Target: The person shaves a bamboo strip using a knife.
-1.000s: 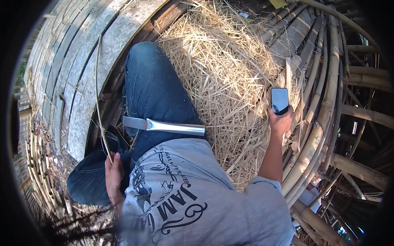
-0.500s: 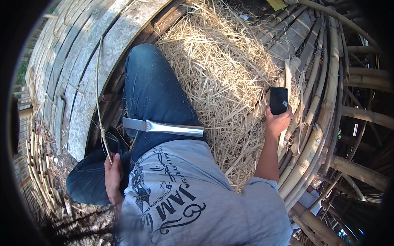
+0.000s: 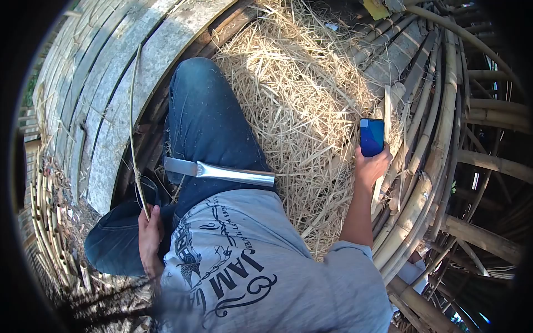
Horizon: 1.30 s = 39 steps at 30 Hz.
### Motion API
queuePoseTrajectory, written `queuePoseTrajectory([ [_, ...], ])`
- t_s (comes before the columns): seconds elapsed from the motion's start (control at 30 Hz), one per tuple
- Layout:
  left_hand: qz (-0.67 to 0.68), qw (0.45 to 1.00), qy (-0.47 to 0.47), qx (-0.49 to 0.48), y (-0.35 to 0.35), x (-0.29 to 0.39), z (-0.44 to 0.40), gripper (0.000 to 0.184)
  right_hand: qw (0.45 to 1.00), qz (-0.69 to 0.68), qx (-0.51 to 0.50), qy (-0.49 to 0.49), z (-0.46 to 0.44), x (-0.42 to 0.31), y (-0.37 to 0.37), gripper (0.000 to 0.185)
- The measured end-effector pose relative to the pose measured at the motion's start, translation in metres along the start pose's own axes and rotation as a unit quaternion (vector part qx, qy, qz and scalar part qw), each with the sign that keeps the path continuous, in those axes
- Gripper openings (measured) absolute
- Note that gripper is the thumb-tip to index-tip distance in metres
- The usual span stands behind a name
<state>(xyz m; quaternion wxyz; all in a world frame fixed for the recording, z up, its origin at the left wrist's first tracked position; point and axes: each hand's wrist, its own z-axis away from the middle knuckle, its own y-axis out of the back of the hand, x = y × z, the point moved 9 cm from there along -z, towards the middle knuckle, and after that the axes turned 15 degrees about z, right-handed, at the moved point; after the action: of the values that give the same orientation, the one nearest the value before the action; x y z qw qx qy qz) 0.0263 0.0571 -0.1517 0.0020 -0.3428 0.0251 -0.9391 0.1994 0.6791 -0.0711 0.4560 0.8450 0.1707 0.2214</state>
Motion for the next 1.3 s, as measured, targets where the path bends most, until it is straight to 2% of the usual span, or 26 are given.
queuePoseTrajectory([
  [0.23,0.004,1.000,0.007,0.001,-0.001,0.000,0.000,0.019,0.998,-0.029,0.014,0.059,-0.005,-0.034,0.007,0.084],
  [0.37,-0.002,1.000,0.007,0.002,-0.001,0.001,0.001,0.019,0.998,-0.045,-0.009,0.042,-0.008,-0.043,0.008,0.083],
  [0.47,0.006,1.000,0.009,0.003,-0.003,0.003,0.002,0.020,0.997,-0.048,0.022,0.061,-0.006,-0.052,0.014,0.084],
  [0.57,0.003,1.000,0.014,0.017,0.000,0.000,0.000,0.020,0.995,-0.078,-0.035,0.043,0.001,-0.074,0.021,0.083],
  [0.67,0.000,1.000,0.011,0.004,-0.001,0.000,-0.001,0.020,0.978,-0.129,-0.064,0.148,0.016,-0.124,0.038,0.079],
  [0.8,-0.001,1.000,0.004,0.004,-0.001,0.003,0.001,0.021,0.967,-0.181,-0.054,0.172,0.022,-0.170,0.062,0.079],
  [0.87,0.001,1.000,0.012,-0.002,-0.002,0.002,0.001,0.024,0.961,-0.194,-0.124,0.153,0.025,-0.184,0.061,0.080],
  [1.03,0.013,1.000,0.006,-0.007,-0.003,0.002,0.000,0.026,0.951,-0.170,-0.193,0.169,0.035,-0.204,0.063,0.081],
  [1.23,0.013,1.000,0.006,-0.015,-0.005,0.003,0.000,0.027,0.887,-0.099,-0.392,0.222,0.086,-0.221,0.045,0.089],
  [1.3,0.014,1.000,0.007,-0.014,-0.005,0.003,0.000,0.027,0.884,-0.082,-0.402,0.226,0.096,-0.223,0.040,0.089],
])
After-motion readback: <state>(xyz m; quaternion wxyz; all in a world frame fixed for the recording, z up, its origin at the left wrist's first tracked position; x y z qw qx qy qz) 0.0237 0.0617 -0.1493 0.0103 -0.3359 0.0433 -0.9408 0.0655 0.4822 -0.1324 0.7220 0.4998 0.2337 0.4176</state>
